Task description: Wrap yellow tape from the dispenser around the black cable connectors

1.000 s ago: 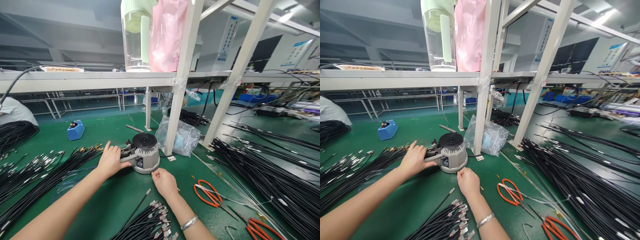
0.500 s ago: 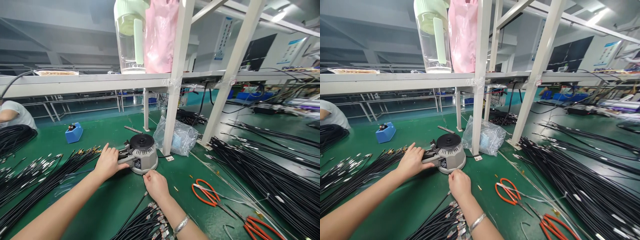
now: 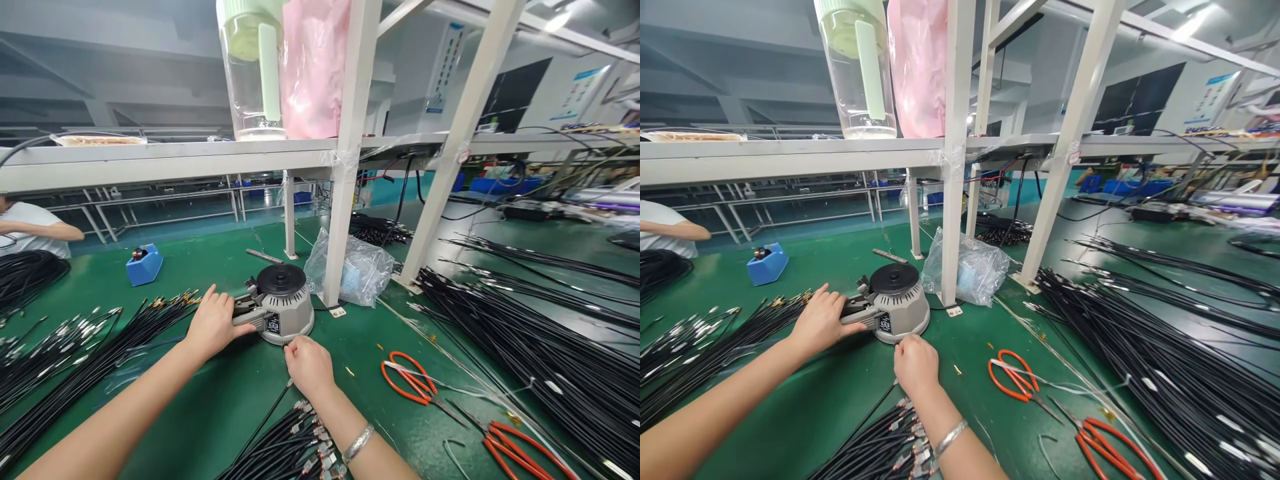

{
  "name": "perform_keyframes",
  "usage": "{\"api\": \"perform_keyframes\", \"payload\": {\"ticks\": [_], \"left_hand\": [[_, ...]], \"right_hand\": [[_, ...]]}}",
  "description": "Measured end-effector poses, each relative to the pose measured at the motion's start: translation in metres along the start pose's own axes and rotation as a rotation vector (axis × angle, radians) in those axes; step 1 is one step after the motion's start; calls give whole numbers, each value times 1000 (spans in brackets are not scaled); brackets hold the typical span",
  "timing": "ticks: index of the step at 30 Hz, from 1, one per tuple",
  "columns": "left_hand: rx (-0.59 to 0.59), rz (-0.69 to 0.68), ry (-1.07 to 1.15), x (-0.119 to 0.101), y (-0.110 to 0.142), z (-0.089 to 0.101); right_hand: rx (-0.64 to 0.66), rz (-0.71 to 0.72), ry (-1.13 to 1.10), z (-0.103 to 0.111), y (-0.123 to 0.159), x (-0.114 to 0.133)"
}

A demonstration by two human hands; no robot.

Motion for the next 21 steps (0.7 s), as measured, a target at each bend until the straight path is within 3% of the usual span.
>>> {"api": "perform_keyframes", "payload": {"ticks": [6, 16, 21], "left_hand": [[-11, -11, 0, -1, -1, 1], [-4, -24, -11, -3, -2, 5], [-13, -13, 3, -2, -1, 2]], "right_hand": [[-3, 20, 0, -2, 3, 4], [-3, -46, -23, 6, -5, -19], [-15, -14, -16, 1, -2, -7]]}}
Point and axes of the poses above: each hand's wrist, its own y-axis away from the middle knuckle, its own z-axis out of the back of the hand, x = y × z, the point moved 5 cm from there along -y, towards the middle knuckle, and after that the axes turned 10 degrees about y, right-handed, at the moved point
